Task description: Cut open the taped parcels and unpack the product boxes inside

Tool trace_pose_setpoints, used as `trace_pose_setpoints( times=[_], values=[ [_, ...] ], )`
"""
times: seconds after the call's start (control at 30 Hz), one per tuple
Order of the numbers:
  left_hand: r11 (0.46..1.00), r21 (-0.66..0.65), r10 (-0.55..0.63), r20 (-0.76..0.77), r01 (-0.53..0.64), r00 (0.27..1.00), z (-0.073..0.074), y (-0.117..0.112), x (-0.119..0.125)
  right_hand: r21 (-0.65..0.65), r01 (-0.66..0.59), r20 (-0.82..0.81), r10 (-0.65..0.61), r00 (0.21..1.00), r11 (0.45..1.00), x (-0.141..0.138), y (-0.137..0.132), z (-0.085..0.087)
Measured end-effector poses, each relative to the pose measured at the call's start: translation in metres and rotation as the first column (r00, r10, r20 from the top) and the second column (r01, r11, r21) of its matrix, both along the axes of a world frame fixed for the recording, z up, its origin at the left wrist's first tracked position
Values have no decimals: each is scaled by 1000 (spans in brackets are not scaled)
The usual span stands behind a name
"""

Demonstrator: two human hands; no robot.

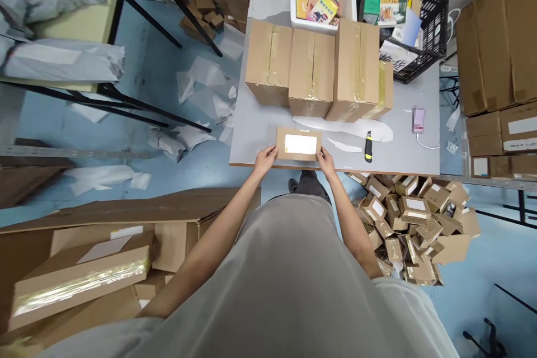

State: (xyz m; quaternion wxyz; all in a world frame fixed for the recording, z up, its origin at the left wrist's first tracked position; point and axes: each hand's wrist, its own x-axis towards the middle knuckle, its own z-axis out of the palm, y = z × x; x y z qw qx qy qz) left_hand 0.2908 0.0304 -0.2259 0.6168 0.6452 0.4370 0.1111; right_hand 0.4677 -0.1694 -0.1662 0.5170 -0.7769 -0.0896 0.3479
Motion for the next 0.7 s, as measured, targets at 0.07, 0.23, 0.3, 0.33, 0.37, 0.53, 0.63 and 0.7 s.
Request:
trace_pose_setpoints(
  times=[0.07,0.23,0.3,0.33,0.37,0.53,0.63,0.7],
  values=[
    [999,-47,23,-16,-24,1000,-2,2,-2,-36,32,-53,-33,998,999,5,-3,-9],
    [985,-139,92,-89,-103,992,-7,1,-14,-135,87,-123,-103,987,987,8,-25,-26],
    [982,-146,104,-108,-119,989,-9,-3,-19,-150,87,-138,-108,985,985,5,-33,-30],
    [982,-146,105,-112,-121,988,-10,-6,-21,-150,82,-143,-104,984,985,2,-35,-30],
    [982,-147,104,-114,-120,988,-10,-8,-23,-147,77,-145,-99,984,986,-1,-37,-31],
    [983,-141,99,-109,-114,989,-9,-19,-24,-130,56,-137,-74,988,990,-13,-34,-29],
    [986,-106,118,-85,-127,989,0,-20,-23,-125,60,-110,-74,991,990,-12,-34,-24],
    [990,-71,121,-43,-124,992,8,-18,-23,-92,62,-63,-68,996,994,-7,-36,-19]
  ],
)
